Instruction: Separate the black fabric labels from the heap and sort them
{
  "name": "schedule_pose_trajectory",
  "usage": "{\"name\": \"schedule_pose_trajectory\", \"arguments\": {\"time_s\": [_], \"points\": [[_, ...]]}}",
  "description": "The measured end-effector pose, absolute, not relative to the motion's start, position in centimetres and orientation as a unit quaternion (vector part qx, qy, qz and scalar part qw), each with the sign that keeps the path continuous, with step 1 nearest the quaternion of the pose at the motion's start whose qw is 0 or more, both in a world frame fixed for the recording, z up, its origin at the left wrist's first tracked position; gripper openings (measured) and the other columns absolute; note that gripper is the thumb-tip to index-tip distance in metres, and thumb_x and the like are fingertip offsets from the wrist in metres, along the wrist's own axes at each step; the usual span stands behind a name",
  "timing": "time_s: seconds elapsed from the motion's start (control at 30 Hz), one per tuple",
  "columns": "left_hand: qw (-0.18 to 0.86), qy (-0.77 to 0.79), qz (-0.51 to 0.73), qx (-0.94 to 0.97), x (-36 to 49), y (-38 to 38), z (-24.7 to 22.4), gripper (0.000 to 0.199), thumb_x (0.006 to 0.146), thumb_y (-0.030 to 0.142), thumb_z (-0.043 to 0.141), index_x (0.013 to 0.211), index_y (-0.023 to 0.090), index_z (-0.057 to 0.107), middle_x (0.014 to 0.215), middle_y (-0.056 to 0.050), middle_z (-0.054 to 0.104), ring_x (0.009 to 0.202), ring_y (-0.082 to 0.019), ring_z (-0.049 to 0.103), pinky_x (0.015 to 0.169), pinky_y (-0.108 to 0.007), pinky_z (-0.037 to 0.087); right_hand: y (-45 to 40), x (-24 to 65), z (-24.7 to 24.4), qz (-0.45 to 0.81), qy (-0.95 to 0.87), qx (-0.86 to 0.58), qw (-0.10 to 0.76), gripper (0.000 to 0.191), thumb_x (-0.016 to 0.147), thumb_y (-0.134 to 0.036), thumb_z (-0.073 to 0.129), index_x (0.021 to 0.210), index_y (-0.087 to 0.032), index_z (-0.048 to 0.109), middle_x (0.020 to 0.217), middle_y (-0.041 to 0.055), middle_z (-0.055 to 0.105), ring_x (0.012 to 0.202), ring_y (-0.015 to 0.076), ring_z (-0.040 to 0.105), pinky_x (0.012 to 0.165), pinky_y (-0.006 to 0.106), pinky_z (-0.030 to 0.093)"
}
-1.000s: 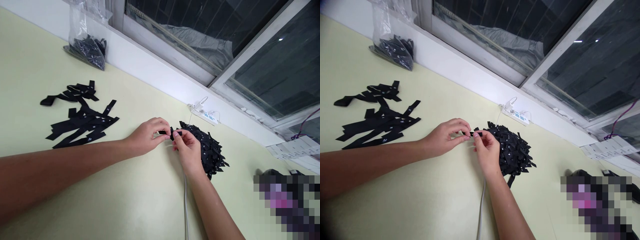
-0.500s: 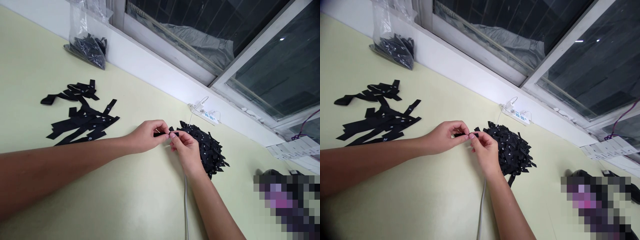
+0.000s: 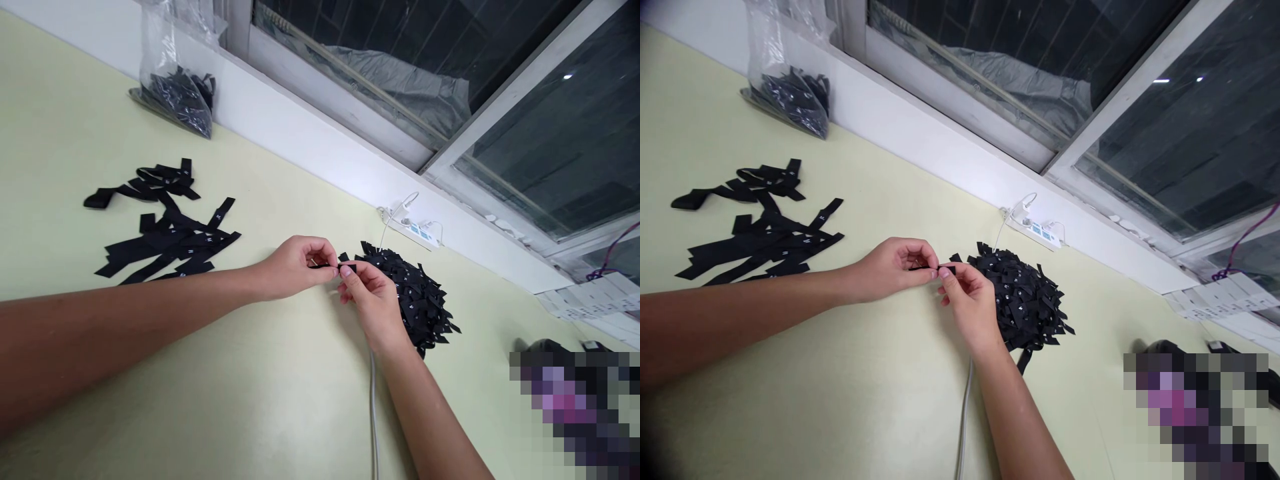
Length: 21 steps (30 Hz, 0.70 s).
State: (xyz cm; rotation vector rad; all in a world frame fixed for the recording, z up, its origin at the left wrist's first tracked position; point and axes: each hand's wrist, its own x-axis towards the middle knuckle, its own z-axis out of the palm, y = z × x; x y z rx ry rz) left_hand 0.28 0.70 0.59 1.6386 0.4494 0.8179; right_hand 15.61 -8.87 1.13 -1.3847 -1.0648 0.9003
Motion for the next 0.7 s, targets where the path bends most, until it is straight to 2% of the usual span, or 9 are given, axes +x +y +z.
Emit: {"name": "schedule_pose_trajectory", "arguments": {"time_s": [0.13,0.33,0.7], "points": [[0.614,0.183,0.338,0.689,0.18,0.88,0.63,0.009,0.079,0.023,0.070,0.081,0.016,0.065,0.079,-0.001,0.065,0.075,-0.011,0.061,0.073,-0.027,0.049,-8.93,15.68,1.01,0.387,-0.440,-0.578,0.569,0.026,0.080,-0.046,0.080,0.091,-0.022,0.076,0.080,0.0007,0.068,0.065,0.0125,0.058,0.056,0.025,0.049],[0.631,0.147,0.326,0.688,0.06,0.99,0.24,0.008,0.080,0.022,0.070,0.084,0.016,0.066,0.086,-0.002,0.068,0.083,-0.013,0.063,0.083,-0.030,0.049,-9.15,15.94,0.79,0.386,-0.425,-0.570,0.589,0.023,0.083,-0.044,0.079,0.092,-0.023,0.077,0.080,0.0000,0.066,0.067,0.0119,0.056,0.056,0.023,0.048],[0.637,0.175,0.332,0.673,0.13,0.93,0.26,0.010,0.078,0.021,0.072,0.083,0.014,0.067,0.085,-0.004,0.070,0.082,-0.013,0.065,0.082,-0.030,0.051,-9.17,16.00,0.74,0.370,-0.429,-0.581,0.585,0.026,0.080,-0.044,0.081,0.093,-0.022,0.076,0.076,-0.0005,0.066,0.065,0.0119,0.057,0.056,0.023,0.048]]}}
